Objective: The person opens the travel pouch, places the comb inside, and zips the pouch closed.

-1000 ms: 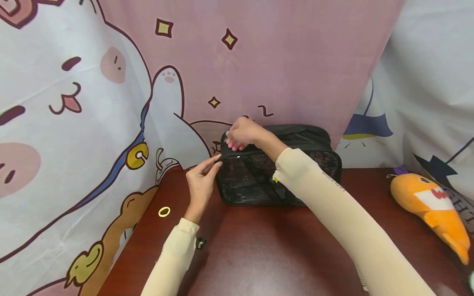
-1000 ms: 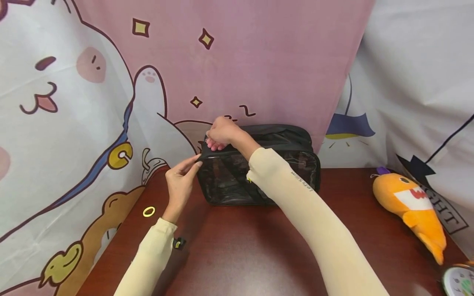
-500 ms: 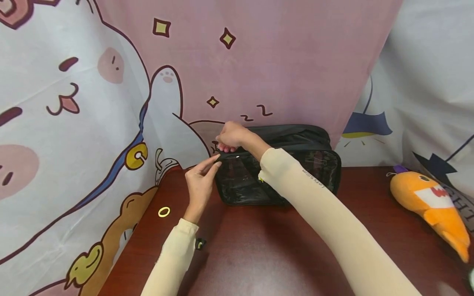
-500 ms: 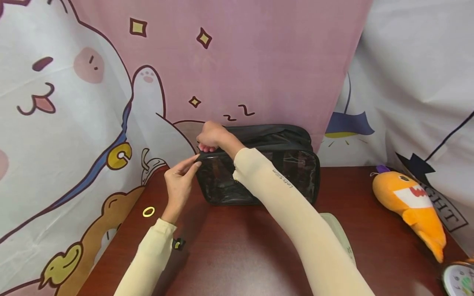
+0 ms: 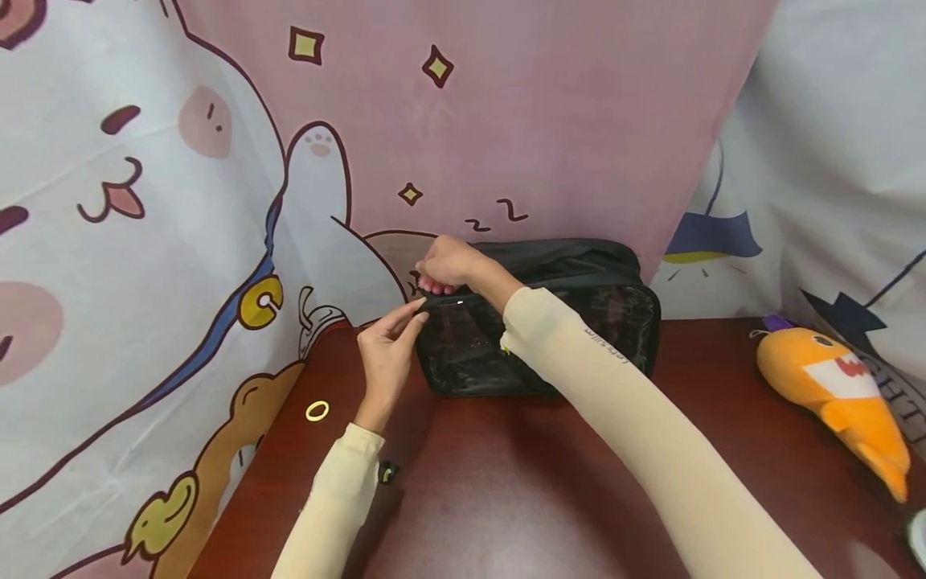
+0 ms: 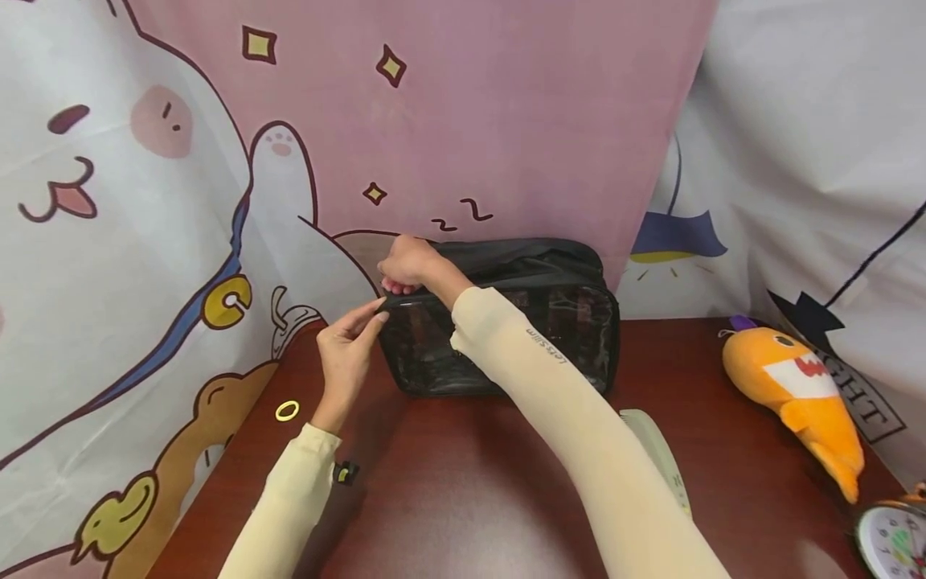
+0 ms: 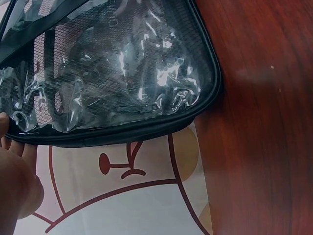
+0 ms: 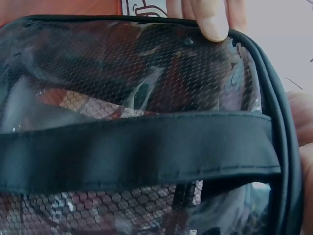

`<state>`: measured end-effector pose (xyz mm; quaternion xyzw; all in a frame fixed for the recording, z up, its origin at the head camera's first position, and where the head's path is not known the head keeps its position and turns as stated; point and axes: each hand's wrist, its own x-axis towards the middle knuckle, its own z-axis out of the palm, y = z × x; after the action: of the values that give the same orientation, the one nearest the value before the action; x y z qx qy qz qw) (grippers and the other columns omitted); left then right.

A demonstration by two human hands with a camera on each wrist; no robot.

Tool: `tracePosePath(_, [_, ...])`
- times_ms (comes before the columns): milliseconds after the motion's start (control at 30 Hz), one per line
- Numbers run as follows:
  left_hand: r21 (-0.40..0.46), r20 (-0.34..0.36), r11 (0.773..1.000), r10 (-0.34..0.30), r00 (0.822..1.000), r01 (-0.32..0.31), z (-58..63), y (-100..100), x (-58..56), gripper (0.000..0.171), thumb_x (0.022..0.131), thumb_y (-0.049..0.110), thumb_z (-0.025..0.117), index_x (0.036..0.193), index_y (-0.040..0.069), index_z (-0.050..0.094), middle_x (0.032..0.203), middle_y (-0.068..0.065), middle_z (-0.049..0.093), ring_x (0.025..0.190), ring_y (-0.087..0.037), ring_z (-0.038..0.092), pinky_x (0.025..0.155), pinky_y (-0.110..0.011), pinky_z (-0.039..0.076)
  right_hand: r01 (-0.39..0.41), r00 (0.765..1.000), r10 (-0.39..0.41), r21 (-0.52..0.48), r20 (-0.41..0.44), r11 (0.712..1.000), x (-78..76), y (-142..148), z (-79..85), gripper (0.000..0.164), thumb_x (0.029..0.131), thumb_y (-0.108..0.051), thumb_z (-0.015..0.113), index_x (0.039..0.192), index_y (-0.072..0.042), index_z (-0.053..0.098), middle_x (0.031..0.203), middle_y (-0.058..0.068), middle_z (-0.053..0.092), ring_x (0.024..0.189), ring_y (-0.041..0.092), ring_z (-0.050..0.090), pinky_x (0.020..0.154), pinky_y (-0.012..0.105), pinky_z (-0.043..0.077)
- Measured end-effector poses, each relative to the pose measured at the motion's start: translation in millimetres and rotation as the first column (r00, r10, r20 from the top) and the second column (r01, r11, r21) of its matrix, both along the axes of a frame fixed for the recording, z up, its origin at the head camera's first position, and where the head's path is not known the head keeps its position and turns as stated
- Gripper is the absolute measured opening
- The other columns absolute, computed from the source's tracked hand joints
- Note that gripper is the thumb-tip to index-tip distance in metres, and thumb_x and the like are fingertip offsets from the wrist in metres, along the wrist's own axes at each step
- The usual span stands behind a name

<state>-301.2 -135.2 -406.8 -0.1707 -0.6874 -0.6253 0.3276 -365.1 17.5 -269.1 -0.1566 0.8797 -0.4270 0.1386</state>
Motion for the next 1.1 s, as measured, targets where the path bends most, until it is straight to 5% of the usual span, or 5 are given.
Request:
tracePosePath(233, [-0.002, -0.025, 1.000, 0.012, 1.000, -0.012, -1.3, 1, -1.6, 0.018, 0.092, 0.011, 0.083, 0.110, 0.014, 0.085, 0.109, -0.013, 0.082, 0.096, -0.009, 0.079, 0.083, -0.020, 0.062, 0.009, 0.994, 0.000, -0.078, 0.106, 0.997, -2.6, 6, 0.8, 0.036, 0.110, -0.018, 0.053, 0.105, 0.011, 0.074, 0.063, -0.001, 0.063, 0.053, 0.008, 0.058, 0.052, 0.020, 0.051])
tracePosePath(400, [-0.008, -0.035, 1.000, 0.003, 0.999, -0.003, -0.8, 0, -2.0, 0.019, 0.092, 0.010, 0.083, 0.111, 0.012, 0.085, 0.111, -0.014, 0.082, 0.097, -0.007, 0.079, 0.083, -0.019, 0.062, 0.027, 0.990, -0.010, -0.122, 0.141, 0.992, -2.7, 11, 1.4, 0.034, 0.109, -0.016, 0.053, 0.104, 0.012, 0.073, 0.062, 0.001, 0.063, 0.053, 0.009, 0.059, 0.051, 0.021, 0.051])
tracePosePath(600, [0.001, -0.041, 1.000, 0.004, 0.999, -0.004, -0.8, 0, -2.8, 0.019, 0.093, 0.011, 0.083, 0.111, 0.013, 0.085, 0.110, -0.014, 0.082, 0.097, -0.008, 0.080, 0.083, -0.020, 0.062, -0.006, 0.995, 0.019, -0.128, 0.100, 0.992, -0.5, 15, 1.9, 0.037, 0.110, -0.021, 0.055, 0.093, 0.005, 0.074, 0.066, 0.002, 0.065, 0.056, 0.010, 0.061, 0.054, 0.022, 0.053])
tracePosePath(800, [-0.008, -0.040, 1.000, 0.002, 0.999, -0.002, -1.7, -2, -3.4, 0.020, 0.093, 0.012, 0.083, 0.112, 0.015, 0.085, 0.111, -0.010, 0.082, 0.100, -0.011, 0.080, 0.085, -0.023, 0.063, -0.053, 0.998, 0.057, -0.105, 0.037, 0.993, 3.5, 20, 4.3, 0.037, 0.110, -0.026, 0.057, 0.101, 0.004, 0.076, 0.073, 0.004, 0.067, 0.061, 0.012, 0.063, 0.060, 0.024, 0.056])
tracePosePath(1100, [-0.002, -0.041, 1.000, 0.002, 0.999, -0.002, -1.2, -2, -2.3, 0.020, 0.093, 0.013, 0.082, 0.113, 0.014, 0.084, 0.113, -0.010, 0.082, 0.102, -0.011, 0.079, 0.085, -0.022, 0.063, -0.073, 0.997, 0.065, -0.232, -0.041, 0.970, 16.0, 33, 10.8, 0.038, 0.110, -0.027, 0.054, 0.109, 0.005, 0.075, 0.082, 0.007, 0.069, 0.069, 0.015, 0.066, 0.064, 0.027, 0.060])
